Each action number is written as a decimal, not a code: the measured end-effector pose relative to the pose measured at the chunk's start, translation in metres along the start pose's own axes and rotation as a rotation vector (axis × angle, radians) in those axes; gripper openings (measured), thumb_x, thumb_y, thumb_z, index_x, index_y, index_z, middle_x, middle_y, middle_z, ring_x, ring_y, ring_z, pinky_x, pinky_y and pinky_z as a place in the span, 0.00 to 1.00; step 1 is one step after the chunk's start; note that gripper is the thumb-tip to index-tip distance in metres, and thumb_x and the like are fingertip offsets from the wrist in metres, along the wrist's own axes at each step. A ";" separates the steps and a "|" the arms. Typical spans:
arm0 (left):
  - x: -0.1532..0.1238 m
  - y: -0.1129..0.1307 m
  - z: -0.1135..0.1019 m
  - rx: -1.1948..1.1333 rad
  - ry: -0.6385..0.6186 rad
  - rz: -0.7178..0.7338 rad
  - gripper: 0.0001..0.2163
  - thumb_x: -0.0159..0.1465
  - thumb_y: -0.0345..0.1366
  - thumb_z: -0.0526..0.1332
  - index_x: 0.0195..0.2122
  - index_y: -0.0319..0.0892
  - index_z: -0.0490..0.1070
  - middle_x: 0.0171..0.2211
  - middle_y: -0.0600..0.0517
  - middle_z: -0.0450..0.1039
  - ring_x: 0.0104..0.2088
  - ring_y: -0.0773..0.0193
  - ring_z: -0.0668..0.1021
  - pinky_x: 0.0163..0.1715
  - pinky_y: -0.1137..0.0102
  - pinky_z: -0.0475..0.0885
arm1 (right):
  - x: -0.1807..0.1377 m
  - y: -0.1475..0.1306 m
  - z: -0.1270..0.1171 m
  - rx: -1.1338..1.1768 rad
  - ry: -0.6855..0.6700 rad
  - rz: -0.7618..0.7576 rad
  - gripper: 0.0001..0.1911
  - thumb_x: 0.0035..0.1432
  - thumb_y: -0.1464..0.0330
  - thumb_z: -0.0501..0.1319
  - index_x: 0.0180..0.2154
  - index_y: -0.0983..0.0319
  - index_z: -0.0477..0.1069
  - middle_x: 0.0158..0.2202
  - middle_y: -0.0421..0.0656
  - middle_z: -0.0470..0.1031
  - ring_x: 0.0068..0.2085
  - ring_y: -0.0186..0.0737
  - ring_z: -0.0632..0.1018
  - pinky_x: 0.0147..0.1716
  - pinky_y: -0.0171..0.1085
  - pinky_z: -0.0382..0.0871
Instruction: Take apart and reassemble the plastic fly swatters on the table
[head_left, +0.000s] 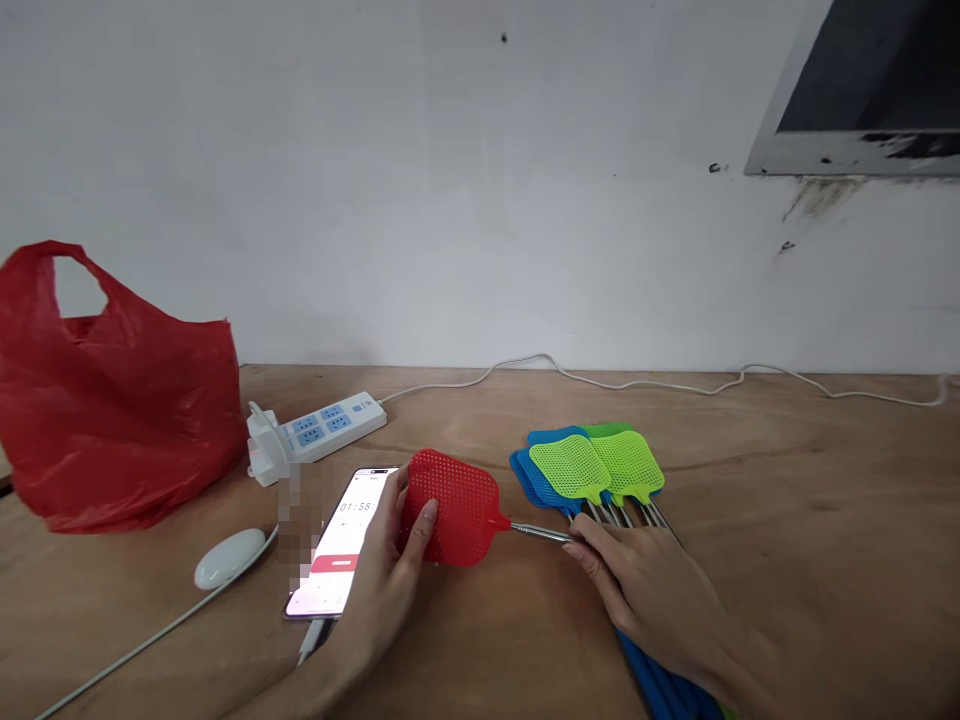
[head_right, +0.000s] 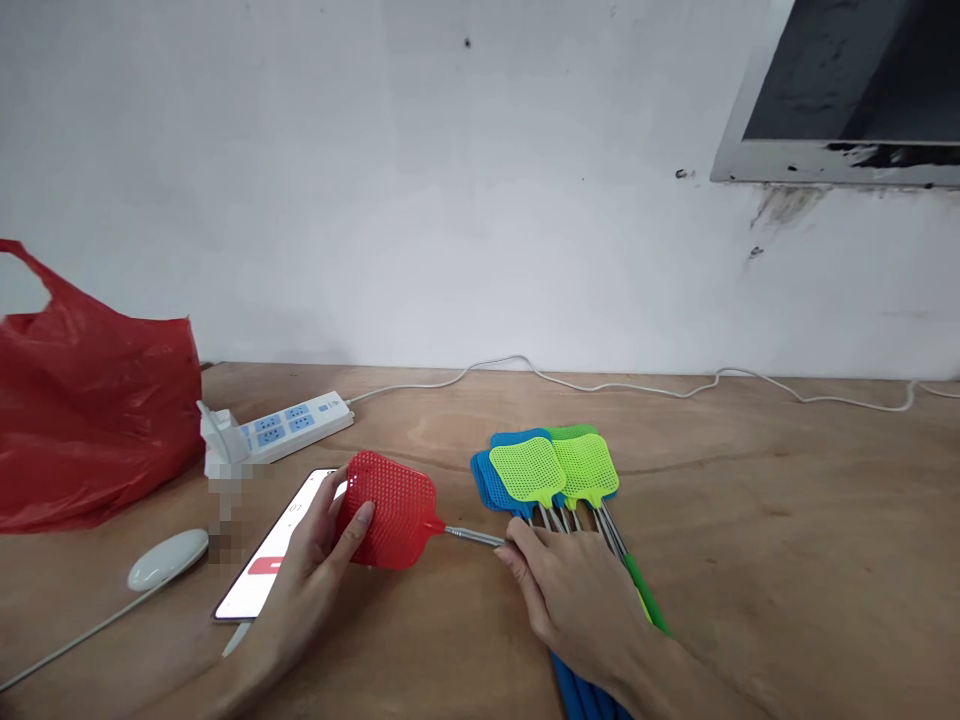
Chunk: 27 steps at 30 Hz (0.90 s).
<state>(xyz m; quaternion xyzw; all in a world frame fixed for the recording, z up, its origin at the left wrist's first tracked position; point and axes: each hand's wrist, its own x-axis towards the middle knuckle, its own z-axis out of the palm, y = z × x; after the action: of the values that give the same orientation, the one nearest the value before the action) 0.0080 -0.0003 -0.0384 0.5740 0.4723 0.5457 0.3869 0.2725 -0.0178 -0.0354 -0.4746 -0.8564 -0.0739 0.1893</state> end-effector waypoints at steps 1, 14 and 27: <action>0.000 0.001 0.000 -0.004 -0.006 -0.010 0.20 0.69 0.48 0.58 0.59 0.48 0.60 0.56 0.46 0.71 0.57 0.51 0.73 0.54 0.60 0.70 | 0.001 0.001 -0.001 0.014 -0.010 -0.002 0.14 0.71 0.65 0.45 0.36 0.57 0.66 0.26 0.41 0.77 0.25 0.45 0.76 0.24 0.40 0.47; -0.002 -0.001 -0.004 -0.039 -0.023 -0.086 0.16 0.69 0.49 0.57 0.56 0.53 0.68 0.60 0.51 0.66 0.61 0.53 0.66 0.58 0.60 0.64 | 0.017 -0.002 0.001 1.544 0.084 0.681 0.16 0.62 0.52 0.60 0.35 0.58 0.67 0.20 0.34 0.68 0.22 0.33 0.66 0.24 0.32 0.59; -0.004 0.007 0.004 0.120 -0.453 -0.133 0.14 0.69 0.49 0.55 0.40 0.45 0.71 0.34 0.52 0.72 0.36 0.60 0.73 0.35 0.69 0.66 | 0.017 -0.011 0.001 1.880 0.089 0.826 0.18 0.48 0.60 0.74 0.39 0.60 0.76 0.30 0.42 0.79 0.23 0.31 0.70 0.20 0.28 0.62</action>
<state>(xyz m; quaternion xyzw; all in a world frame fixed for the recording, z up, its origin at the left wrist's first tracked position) 0.0128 -0.0063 -0.0328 0.6713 0.4420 0.3473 0.4830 0.2548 -0.0099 -0.0286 -0.3890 -0.3304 0.6798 0.5267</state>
